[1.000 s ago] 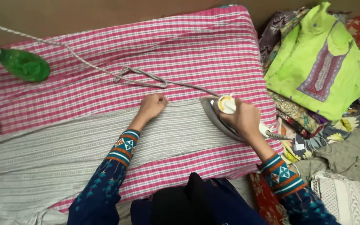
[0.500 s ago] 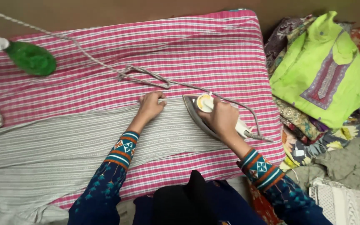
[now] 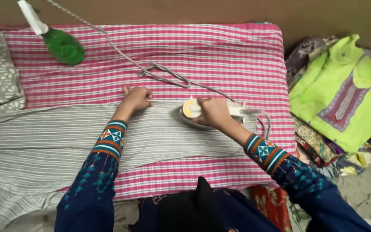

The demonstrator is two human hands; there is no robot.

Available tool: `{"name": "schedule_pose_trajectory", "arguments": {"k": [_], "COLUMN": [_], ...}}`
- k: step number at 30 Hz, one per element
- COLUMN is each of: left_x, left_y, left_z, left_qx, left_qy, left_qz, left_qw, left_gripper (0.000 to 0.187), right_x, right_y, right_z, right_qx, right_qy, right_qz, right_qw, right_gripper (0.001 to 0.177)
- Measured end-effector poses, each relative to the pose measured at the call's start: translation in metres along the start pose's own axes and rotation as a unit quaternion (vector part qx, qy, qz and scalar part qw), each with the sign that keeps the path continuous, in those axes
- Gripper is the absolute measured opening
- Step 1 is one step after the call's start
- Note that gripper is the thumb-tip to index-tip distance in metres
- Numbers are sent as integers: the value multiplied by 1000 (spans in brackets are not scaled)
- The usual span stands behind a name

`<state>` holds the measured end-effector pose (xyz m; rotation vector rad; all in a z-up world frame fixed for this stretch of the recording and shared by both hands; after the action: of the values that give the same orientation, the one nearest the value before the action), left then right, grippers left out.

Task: The person is ironing and folding a pair of pants and a shirt on a bed.

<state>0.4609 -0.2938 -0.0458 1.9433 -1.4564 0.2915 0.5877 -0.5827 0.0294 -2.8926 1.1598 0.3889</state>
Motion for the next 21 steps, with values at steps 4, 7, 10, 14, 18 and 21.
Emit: {"name": "schedule_pose_trajectory", "arguments": {"k": [4, 7, 10, 14, 18, 21], "left_x": [-23, -43, -52, -46, -20, -63], "left_y": [16, 44, 83, 139, 204, 267], "left_z": [-6, -11, -19, -12, 1, 67], "left_qx": [38, 153, 268, 331, 388, 491], "left_qy": [-26, -103, -112, -75, 0, 122], "left_qz": [-12, -14, -7, -18, -84, -183], "left_qw": [999, 983, 957, 940, 918, 843], "left_gripper": [8, 22, 16, 11, 15, 20], "right_x": [-36, -69, -92, -115, -115, -60], "right_y": [-18, -34, -49, -47, -27, 20], "right_z": [3, 10, 10, 11, 14, 25], "right_qx": [-32, -11, -31, -47, -32, -82], "right_qy": [26, 31, 15, 13, -27, 13], "right_qz": [-146, -47, -62, -134, -80, -107], "right_qw": [988, 998, 997, 990, 996, 991], "right_gripper": [71, 64, 61, 63, 63, 62]}}
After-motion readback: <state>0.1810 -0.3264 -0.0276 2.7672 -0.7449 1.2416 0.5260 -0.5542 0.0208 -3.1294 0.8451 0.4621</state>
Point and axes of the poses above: each hand's wrist, its own y-axis away from the middle knuckle, its own z-axis out of the palm, x = y × z, the point moved 1 cm from there along -y, towards the middle knuckle, and after that the axes turned 12 degrees about z, right-handed, at the moved point
